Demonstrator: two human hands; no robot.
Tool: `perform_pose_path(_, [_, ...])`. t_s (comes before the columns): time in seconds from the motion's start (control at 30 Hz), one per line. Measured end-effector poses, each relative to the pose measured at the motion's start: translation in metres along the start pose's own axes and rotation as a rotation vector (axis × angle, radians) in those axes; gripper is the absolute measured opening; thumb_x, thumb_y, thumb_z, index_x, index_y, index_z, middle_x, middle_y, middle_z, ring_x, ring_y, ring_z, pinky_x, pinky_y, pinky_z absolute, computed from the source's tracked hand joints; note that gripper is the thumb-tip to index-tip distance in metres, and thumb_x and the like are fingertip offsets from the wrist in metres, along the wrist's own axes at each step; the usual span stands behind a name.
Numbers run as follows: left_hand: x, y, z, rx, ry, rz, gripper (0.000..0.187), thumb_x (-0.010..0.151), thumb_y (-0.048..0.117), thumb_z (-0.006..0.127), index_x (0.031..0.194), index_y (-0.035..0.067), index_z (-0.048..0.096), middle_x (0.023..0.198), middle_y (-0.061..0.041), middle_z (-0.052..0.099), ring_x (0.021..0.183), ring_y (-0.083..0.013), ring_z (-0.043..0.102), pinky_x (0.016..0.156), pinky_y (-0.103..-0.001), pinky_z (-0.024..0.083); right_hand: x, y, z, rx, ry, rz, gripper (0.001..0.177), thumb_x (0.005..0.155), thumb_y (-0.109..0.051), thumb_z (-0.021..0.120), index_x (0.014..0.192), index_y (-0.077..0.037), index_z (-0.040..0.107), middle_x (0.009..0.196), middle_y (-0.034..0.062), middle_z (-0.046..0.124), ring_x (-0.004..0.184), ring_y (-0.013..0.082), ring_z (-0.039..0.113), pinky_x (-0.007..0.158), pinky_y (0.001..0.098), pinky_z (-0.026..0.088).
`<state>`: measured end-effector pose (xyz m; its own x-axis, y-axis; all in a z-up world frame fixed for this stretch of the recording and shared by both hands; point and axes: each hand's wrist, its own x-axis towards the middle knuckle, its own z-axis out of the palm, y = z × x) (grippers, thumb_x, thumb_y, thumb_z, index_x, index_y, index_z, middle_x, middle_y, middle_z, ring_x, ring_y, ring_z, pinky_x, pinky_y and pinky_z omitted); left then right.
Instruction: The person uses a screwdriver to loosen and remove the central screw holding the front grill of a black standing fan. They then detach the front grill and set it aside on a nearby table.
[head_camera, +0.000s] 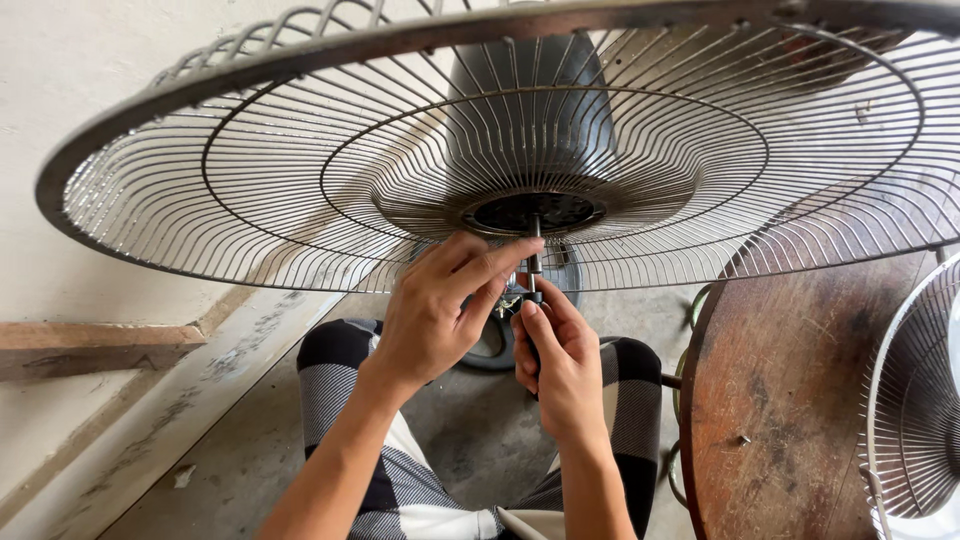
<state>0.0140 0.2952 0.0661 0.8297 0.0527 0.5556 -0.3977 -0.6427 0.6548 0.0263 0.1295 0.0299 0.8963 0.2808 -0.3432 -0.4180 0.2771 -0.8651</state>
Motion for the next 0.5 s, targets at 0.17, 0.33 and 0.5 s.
perform_pose_path(0.17, [0.005,-0.005,-0.017,0.091,-0.078,0.043,0.036,0.099,0.007,0.065,0.132,0.020,0.070,0.084,0.002,0.060,0.071,-0.0124,0.058,0.068,-0.030,0.052,0.000,0.004,0.004,-0.018,0.030,-0.038,0.045,0.100,-0.013,0.058,0.144,-0.003,0.054,0.082,-0.0016,0.055,0.052,-0.0007,0.037,0.040,0.0172,0.027])
perform_pose_path(0.33, [-0.002,-0.009,-0.018,-0.027,-0.021,-0.105,0.023,0.100,0.013,0.067,0.123,0.008,0.068,0.093,-0.002,0.065,0.067,-0.0129,0.060,0.061,-0.029,0.051,-0.001,0.006,0.008,-0.094,0.058,-0.076,0.043,0.102,-0.013,0.058,0.142,-0.001,0.057,0.080,-0.0029,0.054,0.052,-0.0014,0.036,0.040,0.0174,0.027])
perform_pose_path(0.5, [-0.014,-0.019,-0.004,-0.170,-0.035,-0.194,0.015,0.103,0.018,0.065,0.114,0.008,0.070,0.091,0.001,0.068,0.068,-0.0073,0.062,0.059,-0.024,0.052,-0.003,0.005,0.011,-0.211,0.099,-0.099,0.042,0.101,-0.015,0.057,0.141,-0.002,0.059,0.075,-0.0043,0.053,0.050,-0.0023,0.036,0.039,0.0168,0.026])
